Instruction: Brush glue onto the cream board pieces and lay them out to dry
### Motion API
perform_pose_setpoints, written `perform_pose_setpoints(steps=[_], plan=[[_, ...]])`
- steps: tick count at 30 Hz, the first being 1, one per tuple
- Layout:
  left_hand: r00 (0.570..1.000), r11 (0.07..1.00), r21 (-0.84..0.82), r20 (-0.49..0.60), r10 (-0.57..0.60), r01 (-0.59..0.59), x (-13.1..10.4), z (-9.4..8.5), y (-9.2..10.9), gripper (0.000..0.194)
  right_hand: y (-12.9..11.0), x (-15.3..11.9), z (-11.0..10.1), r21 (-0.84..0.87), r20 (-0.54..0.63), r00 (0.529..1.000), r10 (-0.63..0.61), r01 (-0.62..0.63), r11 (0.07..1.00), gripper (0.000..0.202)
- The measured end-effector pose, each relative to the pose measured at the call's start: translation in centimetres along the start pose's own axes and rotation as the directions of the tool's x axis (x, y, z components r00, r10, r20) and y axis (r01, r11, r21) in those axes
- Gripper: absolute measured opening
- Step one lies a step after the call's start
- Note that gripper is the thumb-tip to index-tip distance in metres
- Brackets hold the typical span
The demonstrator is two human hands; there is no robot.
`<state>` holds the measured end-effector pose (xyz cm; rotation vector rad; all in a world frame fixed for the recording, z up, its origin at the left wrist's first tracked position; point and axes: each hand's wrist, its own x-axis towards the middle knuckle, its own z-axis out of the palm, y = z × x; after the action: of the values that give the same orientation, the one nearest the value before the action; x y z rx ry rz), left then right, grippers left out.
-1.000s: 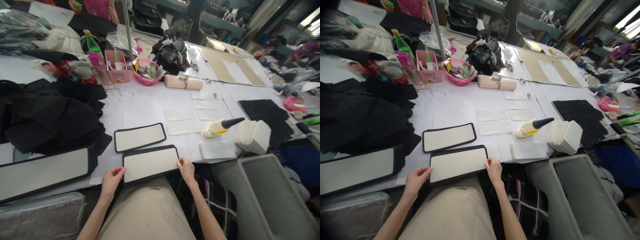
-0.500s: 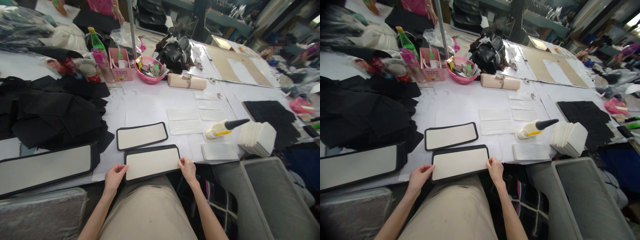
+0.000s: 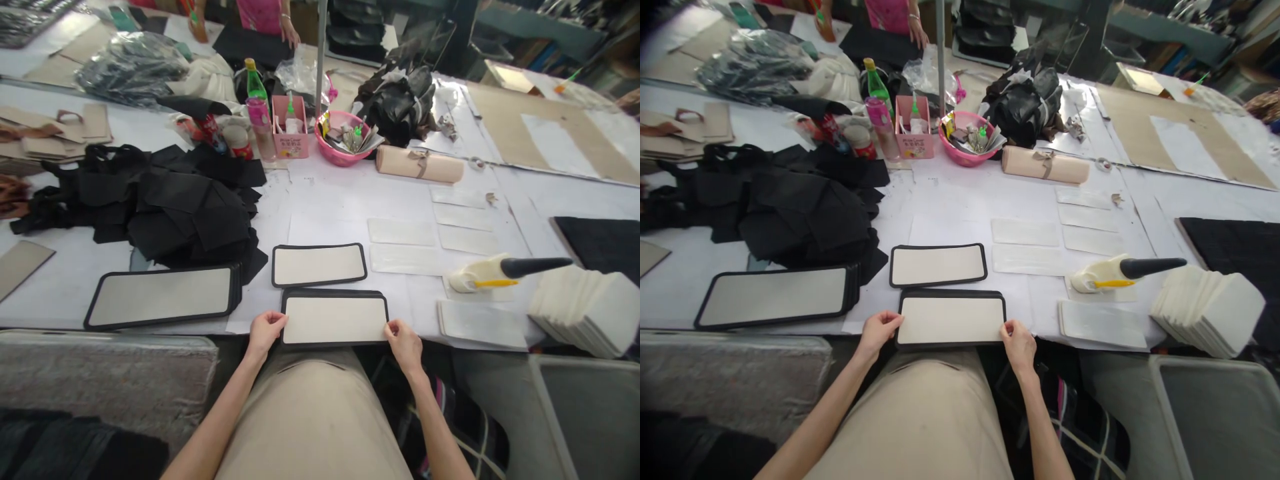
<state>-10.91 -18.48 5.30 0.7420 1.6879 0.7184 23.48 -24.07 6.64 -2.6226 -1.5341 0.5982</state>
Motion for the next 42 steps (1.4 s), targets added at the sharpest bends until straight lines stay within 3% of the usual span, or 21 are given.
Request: perform_pose_setpoints(steps=[23, 42], plan=[[0.994, 0.998, 0.047, 0.092, -0.052, 0.048, 0.7, -0.5, -0.6, 0.023, -0.1, 0.3, 0.2, -0.044, 0.029, 0.999, 0.026, -0.025, 0.999, 0.017], [0.997, 0.996, 0.082, 0.069, -0.040, 0.034, 0.8, -0.7, -0.9, 0.029, -1.1, -0.1, -0.6, -0.053, 0.021, 0.998, 0.054, -0.053, 0.997, 0.016]])
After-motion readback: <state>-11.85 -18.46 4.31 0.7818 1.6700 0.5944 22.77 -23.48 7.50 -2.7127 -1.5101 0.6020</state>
